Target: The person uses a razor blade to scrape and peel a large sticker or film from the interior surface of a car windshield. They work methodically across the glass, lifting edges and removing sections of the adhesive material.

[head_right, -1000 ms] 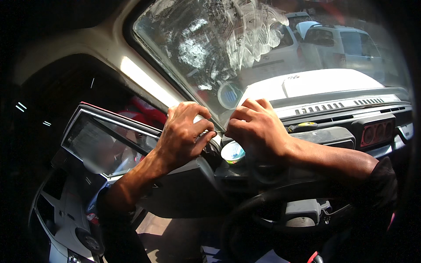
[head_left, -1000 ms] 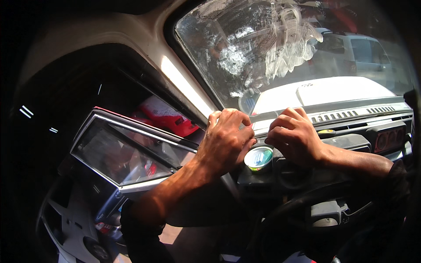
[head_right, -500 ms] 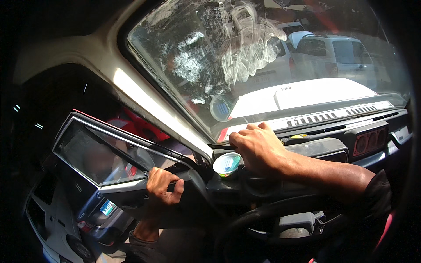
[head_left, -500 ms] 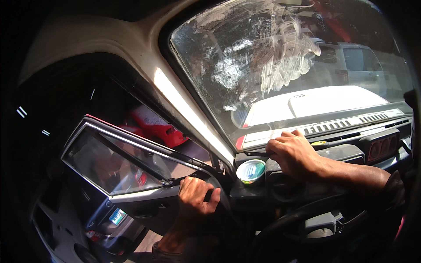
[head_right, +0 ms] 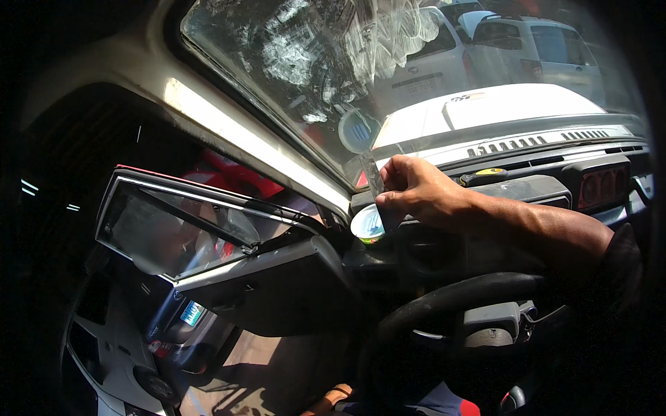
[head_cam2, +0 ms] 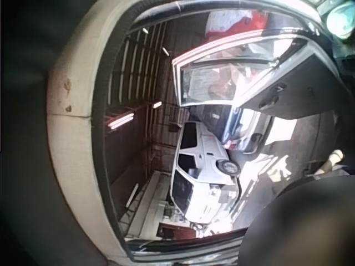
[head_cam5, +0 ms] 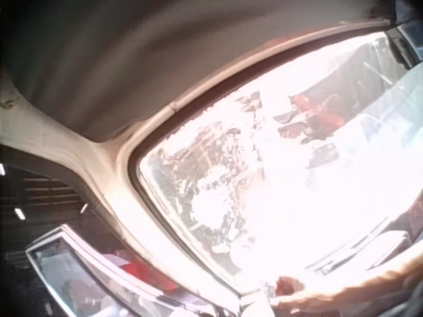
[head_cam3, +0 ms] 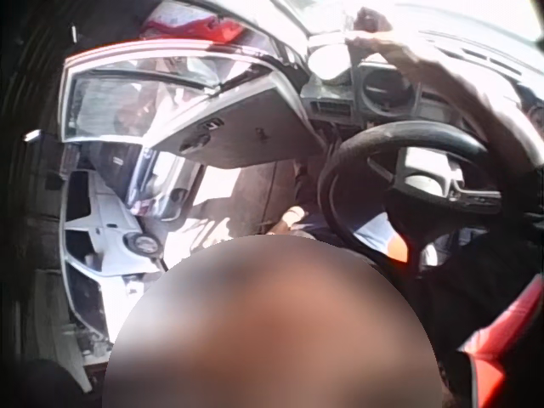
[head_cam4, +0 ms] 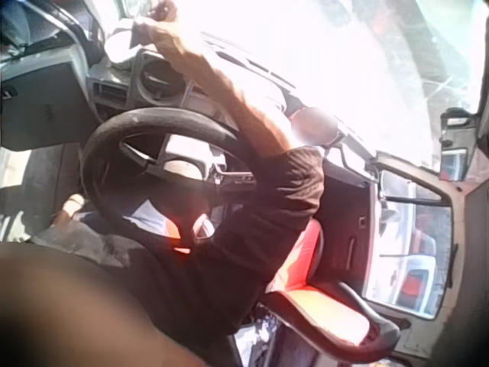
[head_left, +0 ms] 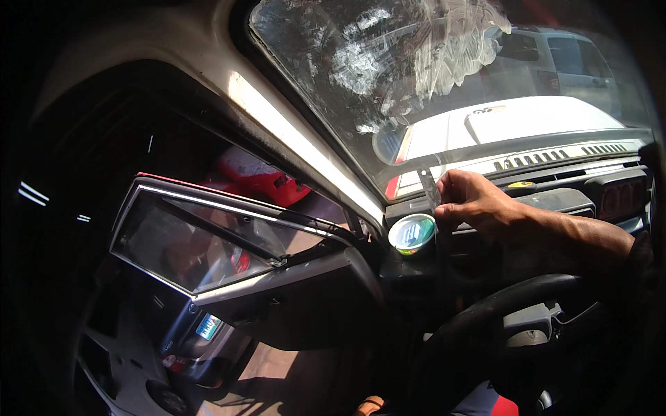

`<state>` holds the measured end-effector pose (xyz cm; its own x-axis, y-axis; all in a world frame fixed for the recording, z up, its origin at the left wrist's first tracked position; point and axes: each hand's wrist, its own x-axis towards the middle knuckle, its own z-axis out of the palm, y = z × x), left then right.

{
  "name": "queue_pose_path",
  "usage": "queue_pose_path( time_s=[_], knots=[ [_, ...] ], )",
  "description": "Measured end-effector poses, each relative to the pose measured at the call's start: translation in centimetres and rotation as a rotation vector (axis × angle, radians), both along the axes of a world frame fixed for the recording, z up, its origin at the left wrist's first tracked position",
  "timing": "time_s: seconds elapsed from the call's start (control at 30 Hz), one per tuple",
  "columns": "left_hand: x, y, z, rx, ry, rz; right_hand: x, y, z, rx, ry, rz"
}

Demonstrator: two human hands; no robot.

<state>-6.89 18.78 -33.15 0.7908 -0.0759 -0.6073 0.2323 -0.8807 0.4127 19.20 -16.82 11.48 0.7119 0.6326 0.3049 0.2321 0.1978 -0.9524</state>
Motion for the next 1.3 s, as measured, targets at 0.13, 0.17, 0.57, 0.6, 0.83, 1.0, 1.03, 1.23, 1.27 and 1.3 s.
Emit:
queue_pose_path(
  time_s=[0.13, 0.17, 0.57, 0.6, 0.83, 1.0, 1.03, 1.23, 1.27, 1.3],
  knots=[
    [-0.8, -0.7, 0.0, -0.096, 0.007, -0.079, -0.1, -0.7, 0.9, 0.178, -0.092, 0.004],
    [-1.3, -0.8, -0.2, -0.116, 0.013, -0.097, -0.1, -0.9, 1.2, 0.169, -0.150, -0.004],
    [-1.8, -1.5, -4.2, -0.214, 0.013, -0.221, 0.1, -1.1, 0.6, -0.166, -0.141, -0.183],
    [-1.9, -1.8, -5.0, -0.194, -0.007, -0.225, 0.2, -1.2, 0.5, -0.135, -0.131, -0.161],
    [-3.1, -3.4, -6.5, -0.092, -0.050, -0.123, 0.1, -1.2, 0.6, -0.344, -0.265, -0.223],
    [-5.1, -4.3, -2.0, -0.169, 0.028, 0.111, -0.8, -0.9, 0.8, -0.489, -0.264, -0.152],
    [-5.7, -4.6, -1.3, -0.201, 0.014, 0.112, -1.2, -0.7, 0.7, -0.564, -0.340, -0.160],
    [-8.8, -8.1, 0.5, -0.168, -0.232, 0.383, -3.3, 2.4, -0.3, -0.422, -0.570, -0.006],
    [-9.1, -8.4, 0.7, -0.157, -0.261, 0.355, -3.6, 3.1, -0.4, -0.475, -0.564, -0.041],
    [-9.7, -9.1, 0.8, -0.115, -0.589, 0.466, -3.8, 3.9, -0.5, -0.467, -0.562, -0.010]
  ],
)
